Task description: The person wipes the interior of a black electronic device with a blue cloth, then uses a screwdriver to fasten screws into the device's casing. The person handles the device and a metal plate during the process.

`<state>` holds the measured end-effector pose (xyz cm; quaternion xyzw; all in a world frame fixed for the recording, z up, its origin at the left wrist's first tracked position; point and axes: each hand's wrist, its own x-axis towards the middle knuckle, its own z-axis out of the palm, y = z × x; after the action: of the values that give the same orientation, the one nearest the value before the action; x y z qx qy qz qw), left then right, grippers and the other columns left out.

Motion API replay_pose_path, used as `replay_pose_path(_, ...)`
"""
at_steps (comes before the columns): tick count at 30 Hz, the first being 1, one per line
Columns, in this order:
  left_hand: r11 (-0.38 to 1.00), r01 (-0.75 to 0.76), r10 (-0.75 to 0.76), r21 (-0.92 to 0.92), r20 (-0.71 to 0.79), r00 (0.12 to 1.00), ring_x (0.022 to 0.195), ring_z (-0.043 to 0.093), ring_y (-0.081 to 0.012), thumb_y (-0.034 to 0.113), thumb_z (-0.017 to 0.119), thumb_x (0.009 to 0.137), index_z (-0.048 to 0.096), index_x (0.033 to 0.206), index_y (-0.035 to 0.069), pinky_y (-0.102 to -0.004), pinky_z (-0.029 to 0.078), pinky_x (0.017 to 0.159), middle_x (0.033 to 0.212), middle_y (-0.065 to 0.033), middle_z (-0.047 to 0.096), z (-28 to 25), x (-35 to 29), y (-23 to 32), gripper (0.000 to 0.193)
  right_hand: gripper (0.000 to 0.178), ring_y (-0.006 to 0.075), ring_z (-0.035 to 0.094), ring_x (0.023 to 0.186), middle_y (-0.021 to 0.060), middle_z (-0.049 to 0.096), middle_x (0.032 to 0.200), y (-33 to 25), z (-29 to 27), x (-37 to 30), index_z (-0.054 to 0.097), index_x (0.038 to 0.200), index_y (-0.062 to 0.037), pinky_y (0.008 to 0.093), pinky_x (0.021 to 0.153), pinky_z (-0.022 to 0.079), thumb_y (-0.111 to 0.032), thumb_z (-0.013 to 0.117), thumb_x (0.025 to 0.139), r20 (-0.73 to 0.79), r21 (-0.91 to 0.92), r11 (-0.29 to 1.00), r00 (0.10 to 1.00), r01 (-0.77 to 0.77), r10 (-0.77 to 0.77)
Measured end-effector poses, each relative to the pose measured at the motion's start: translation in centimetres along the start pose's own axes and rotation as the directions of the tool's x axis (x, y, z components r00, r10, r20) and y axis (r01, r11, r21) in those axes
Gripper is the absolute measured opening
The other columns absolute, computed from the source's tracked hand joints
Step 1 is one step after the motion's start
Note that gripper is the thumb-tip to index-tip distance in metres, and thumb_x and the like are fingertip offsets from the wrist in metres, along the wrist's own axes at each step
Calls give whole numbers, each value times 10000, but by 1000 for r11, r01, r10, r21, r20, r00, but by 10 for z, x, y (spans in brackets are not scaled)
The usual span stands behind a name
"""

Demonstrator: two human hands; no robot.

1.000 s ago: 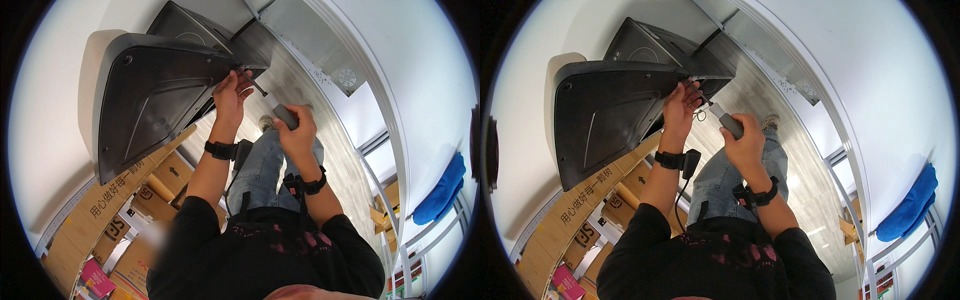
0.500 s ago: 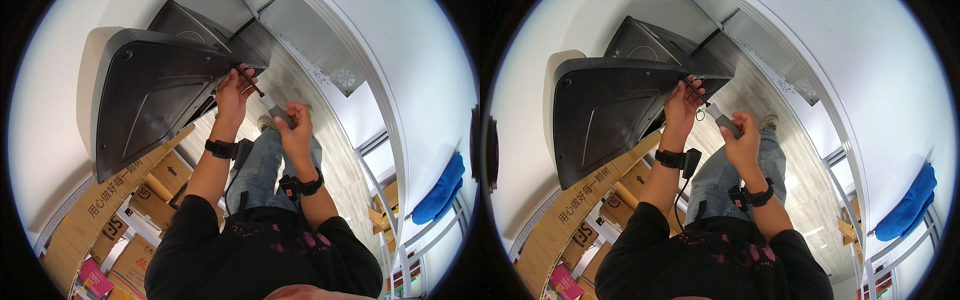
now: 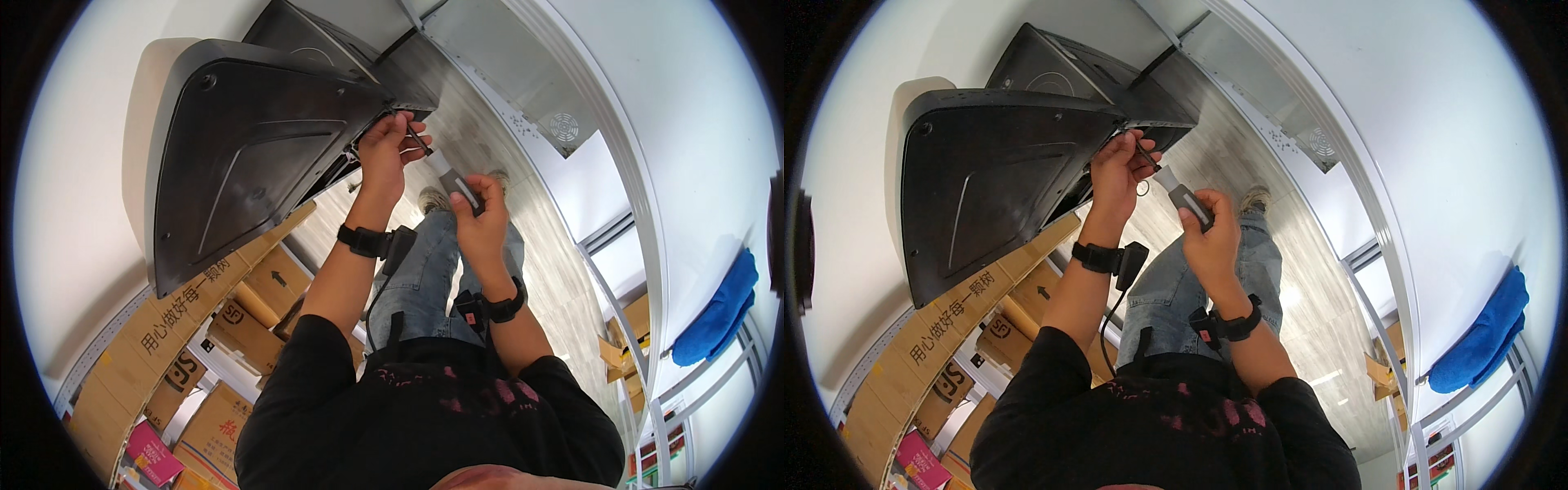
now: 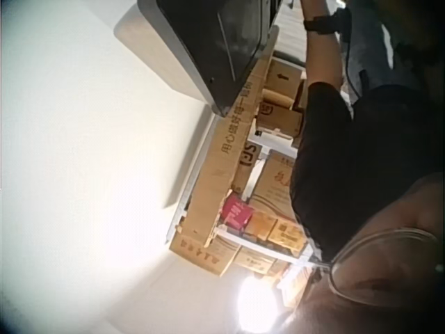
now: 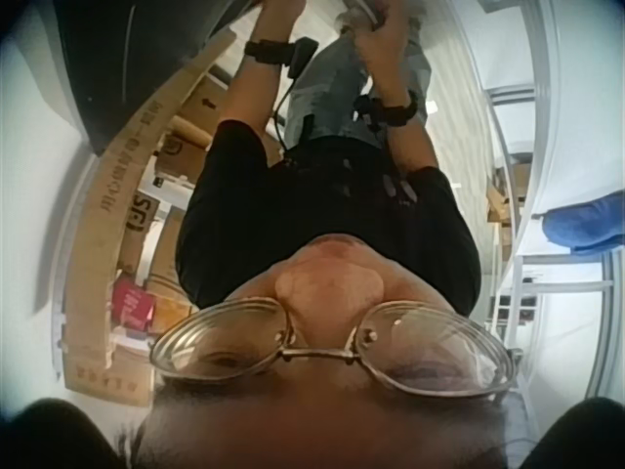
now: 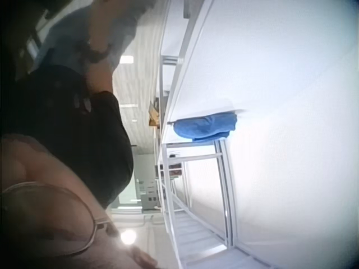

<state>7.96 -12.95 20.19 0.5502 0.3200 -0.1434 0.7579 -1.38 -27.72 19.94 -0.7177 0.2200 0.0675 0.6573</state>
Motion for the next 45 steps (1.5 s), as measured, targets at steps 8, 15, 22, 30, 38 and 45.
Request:
replay_pose_path(8, 997, -66, 64, 26, 49, 997, 761, 661, -143, 233, 502, 991, 605, 1063, 64, -239, 484, 642, 885, -66, 697, 0, -2, -9, 211, 230, 139, 583, 663, 70, 605, 858, -23, -14, 20, 564, 1054, -27, 276, 604, 465, -199, 622, 913, 113, 61, 974, 971, -219, 211)
replay_pose_path(15, 999, -29, 28, 15, 16, 999, 761, 652, -144, 229, 508, 988, 607, 1034, 65, -241, 483, 665, 883, -73, 699, 0, -1, -10, 197, 275, 150, 567, 699, 65, 615, 873, -10, -10, 7, 565, 1060, -25, 299, 644, 466, -209, 660, 878, 30, 57, 995, 996, -87, 86)
replay_pose_path(22, 999, -32, 33, -18, 63, 997, 741, 618, -115, 245, 518, 985, 615, 1004, 73, -235, 464, 670, 876, -72, 700, -4, -2, -11, 199, 278, 151, 592, 686, 68, 626, 832, -6, -17, 13, 561, 1090, -20, 299, 631, 480, -213, 633, 903, 173, 72, 996, 984, -60, 47)
replay_pose_path(30, 1000, -10, 12, -25, 62, 998, 738, 578, -89, 262, 521, 985, 613, 1018, 72, -231, 457, 670, 883, -62, 691, 4, -6, -9, 213, 271, 139, 575, 614, 76, 618, 765, -21, -20, 15, 564, 1084, -19, 303, 581, 478, -236, 605, 927, 188, 179, 925, 935, -335, 302)
replay_pose_path(38, 998, -60, 58, 23, 65, 996, 736, 575, -94, 270, 513, 990, 607, 1025, 74, -240, 469, 696, 891, -61, 689, -1, -1, -20, 221, 279, 116, 526, 518, 68, 614, 736, -10, -10, 16, 553, 1043, -10, 272, 495, 430, -176, 687, 863, 4, -223, 900, 924, 374, -383)
replay_pose_path(45, 999, -52, 52, -15, 35, 998, 740, 581, -90, 293, 535, 980, 617, 988, 74, -254, 467, 716, 832, -34, 672, 4, -7, -18, 233, 279, 106, 521, 504, 66, 629, 739, -16, -22, 19, 591, 969, 2, 256, 475, 410, -258, 655, 891, 286, 293, 871, 905, -395, 314)
